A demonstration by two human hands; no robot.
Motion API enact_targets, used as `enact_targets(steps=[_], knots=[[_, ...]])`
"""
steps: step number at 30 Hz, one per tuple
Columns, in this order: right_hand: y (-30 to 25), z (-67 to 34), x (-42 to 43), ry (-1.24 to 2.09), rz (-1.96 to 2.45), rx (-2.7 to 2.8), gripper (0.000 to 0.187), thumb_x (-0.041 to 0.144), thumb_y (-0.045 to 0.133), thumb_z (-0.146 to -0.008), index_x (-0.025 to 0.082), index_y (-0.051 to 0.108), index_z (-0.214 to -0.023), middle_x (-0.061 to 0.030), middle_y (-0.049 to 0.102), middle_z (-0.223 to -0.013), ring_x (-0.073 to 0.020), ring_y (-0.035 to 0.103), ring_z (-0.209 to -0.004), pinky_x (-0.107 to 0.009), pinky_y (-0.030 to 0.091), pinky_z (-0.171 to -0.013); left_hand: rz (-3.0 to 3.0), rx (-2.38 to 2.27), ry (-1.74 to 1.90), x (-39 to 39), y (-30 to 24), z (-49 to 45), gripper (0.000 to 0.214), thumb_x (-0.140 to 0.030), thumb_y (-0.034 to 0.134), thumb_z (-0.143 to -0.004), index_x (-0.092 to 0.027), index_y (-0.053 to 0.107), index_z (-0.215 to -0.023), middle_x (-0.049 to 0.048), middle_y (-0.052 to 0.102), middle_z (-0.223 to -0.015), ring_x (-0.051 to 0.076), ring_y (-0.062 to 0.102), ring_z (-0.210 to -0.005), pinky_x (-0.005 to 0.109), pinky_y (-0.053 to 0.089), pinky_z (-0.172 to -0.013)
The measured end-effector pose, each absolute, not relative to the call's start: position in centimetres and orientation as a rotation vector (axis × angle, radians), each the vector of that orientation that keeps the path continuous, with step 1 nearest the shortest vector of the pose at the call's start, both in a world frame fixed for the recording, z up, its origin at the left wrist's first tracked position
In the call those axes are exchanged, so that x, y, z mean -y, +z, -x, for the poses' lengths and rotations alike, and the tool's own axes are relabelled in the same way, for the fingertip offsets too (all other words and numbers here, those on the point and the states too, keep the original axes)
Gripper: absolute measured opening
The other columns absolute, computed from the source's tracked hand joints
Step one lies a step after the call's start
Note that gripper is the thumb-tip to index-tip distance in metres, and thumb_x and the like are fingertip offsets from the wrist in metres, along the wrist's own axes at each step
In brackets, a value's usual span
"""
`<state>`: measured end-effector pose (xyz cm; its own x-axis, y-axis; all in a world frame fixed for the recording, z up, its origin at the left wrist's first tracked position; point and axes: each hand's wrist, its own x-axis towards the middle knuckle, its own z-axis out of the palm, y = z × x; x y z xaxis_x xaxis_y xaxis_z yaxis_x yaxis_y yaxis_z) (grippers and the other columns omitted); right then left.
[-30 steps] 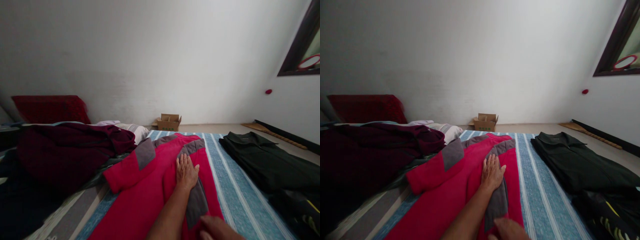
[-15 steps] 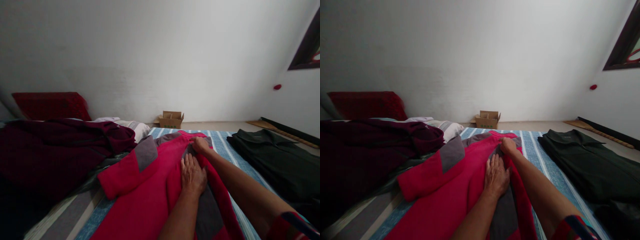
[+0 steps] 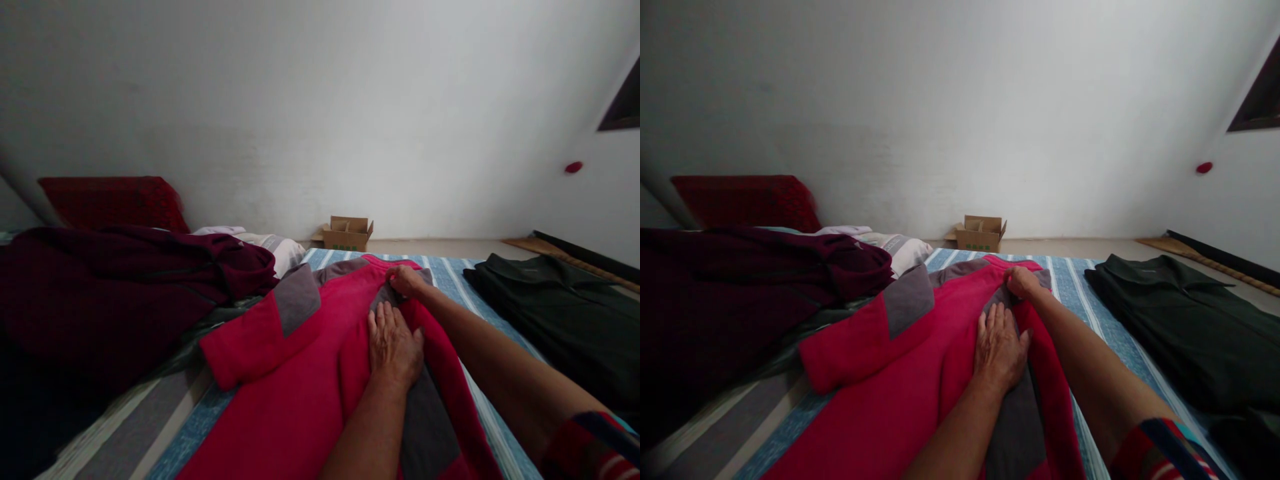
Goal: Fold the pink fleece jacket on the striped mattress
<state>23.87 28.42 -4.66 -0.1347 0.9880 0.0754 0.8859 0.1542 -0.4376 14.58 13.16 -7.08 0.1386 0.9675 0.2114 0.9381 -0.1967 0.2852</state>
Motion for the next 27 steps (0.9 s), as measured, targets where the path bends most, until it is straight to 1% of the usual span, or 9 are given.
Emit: enact_targets(steps=[2, 4, 7, 9, 11, 15, 17, 20, 27], knots=[[-4.79, -24.07, -28.42, 0.486, 1.78, 2.067, 0.022, 0.012, 0.05, -0.081, 0.017, 0.067, -0.093, -0.0027, 0.066, -0.064, -0.0133, 0.063, -0.052, -0.019, 0.047, -0.049, -2.308, -1.926, 0.527, -13.19, -7.08, -14.59, 0.065, -0.05, 0.029, -0.09, -0.005, 0.038, -0.136, 0.0174, 0.031, -0.146, 0.028, 0.019, -0.137, 0.046, 0.012, -0.113], [-4.89, -24.24, -28.41, 0.534, 1.761, 2.034, 0.029, 0.01, 0.046, -0.079, 0.017, 0.066, -0.099, -0.0032, 0.067, -0.063, -0.0135, 0.062, -0.049, -0.018, 0.045, -0.044, -2.305, -1.915, 0.519, -13.21, -7.03, -14.6, 0.066, -0.051, 0.028, -0.09, -0.005, 0.038, -0.136, 0.0175, 0.03, -0.146, 0.028, 0.018, -0.138, 0.046, 0.011, -0.113], [-4.93, -24.36, -28.42, 0.579, 1.733, 1.998, 0.032, 0.008, 0.046, -0.076, 0.016, 0.066, -0.1, -0.0041, 0.067, -0.065, -0.0132, 0.062, -0.048, -0.017, 0.044, -0.043, -2.294, -1.901, 0.51, -13.22, -6.94, -14.62, 0.067, -0.051, 0.029, -0.089, -0.004, 0.037, -0.137, 0.0178, 0.03, -0.146, 0.028, 0.017, -0.138, 0.046, 0.011, -0.113], [-4.84, -24.35, -28.43, 0.615, 1.722, 1.996, 0.032, 0.007, 0.047, -0.074, 0.015, 0.066, -0.098, -0.0035, 0.066, -0.061, -0.0122, 0.06, -0.045, -0.017, 0.045, -0.043, -2.292, -1.901, 0.512, -13.23, -6.96, -14.63, 0.067, -0.051, 0.029, -0.089, -0.005, 0.038, -0.136, 0.0174, 0.031, -0.146, 0.027, 0.017, -0.138, 0.046, 0.011, -0.113], [-4.66, -24.3, -28.42, 0.656, 1.711, 2.009, 0.032, 0.005, 0.048, -0.073, 0.015, 0.067, -0.096, -0.0014, 0.064, -0.055, -0.011, 0.057, -0.041, -0.017, 0.045, -0.043, -2.296, -1.91, 0.52, -13.26, -7.04, -14.64, 0.066, -0.052, 0.029, -0.089, -0.006, 0.038, -0.136, 0.0163, 0.032, -0.146, 0.027, 0.018, -0.138, 0.046, 0.011, -0.113], [-4.36, -24.24, -28.37, 0.736, 1.691, 2.036, 0.041, 0.002, 0.05, -0.068, 0.019, 0.067, -0.102, 0.0046, 0.056, -0.045, -0.0087, 0.054, -0.039, -0.015, 0.044, -0.044, -2.305, -1.911, 0.521, -13.32, -7.17, -14.62, 0.065, -0.051, 0.03, -0.089, -0.007, 0.038, -0.136, 0.0152, 0.032, -0.146, 0.027, 0.018, -0.138, 0.046, 0.011, -0.113], [-4.36, -24.24, -28.37, 0.761, 1.684, 2.029, 0.04, 0.002, 0.049, -0.068, 0.019, 0.068, -0.1, 0.0054, 0.055, -0.043, -0.0079, 0.053, -0.039, -0.014, 0.043, -0.044, -2.303, -1.909, 0.515, -13.32, -7.15, -14.62, 0.065, -0.052, 0.03, -0.088, -0.007, 0.038, -0.136, 0.0152, 0.032, -0.146, 0.027, 0.018, -0.138, 0.046, 0.011, -0.113], [-4.49, -24.29, -28.35, 0.784, 1.664, 1.996, 0.034, 0.003, 0.047, -0.07, 0.017, 0.07, -0.09, 0.0048, 0.056, -0.044, -0.0068, 0.051, -0.039, -0.013, 0.043, -0.043, -2.298, -1.909, 0.516, -13.28, -7.08, -14.63, 0.066, -0.052, 0.03, -0.089, -0.007, 0.039, -0.136, 0.0156, 0.032, -0.146, 0.027, 0.018, -0.138, 0.046, 0.011, -0.113], [-4.55, -24.45, -27.92, 0.9, 1.621, 1.852, 0.035, 0.004, 0.045, -0.073, 0.014, 0.067, -0.099, 0.004, 0.058, -0.048, -0.0068, 0.051, -0.038, -0.014, 0.044, -0.042, -2.312, -1.911, 0.53, -13.19, -7.19, -14.67, 0.066, -0.053, 0.029, -0.089, -0.007, 0.041, -0.135, 0.0158, 0.033, -0.145, 0.027, 0.02, -0.137, 0.046, 0.011, -0.113]])
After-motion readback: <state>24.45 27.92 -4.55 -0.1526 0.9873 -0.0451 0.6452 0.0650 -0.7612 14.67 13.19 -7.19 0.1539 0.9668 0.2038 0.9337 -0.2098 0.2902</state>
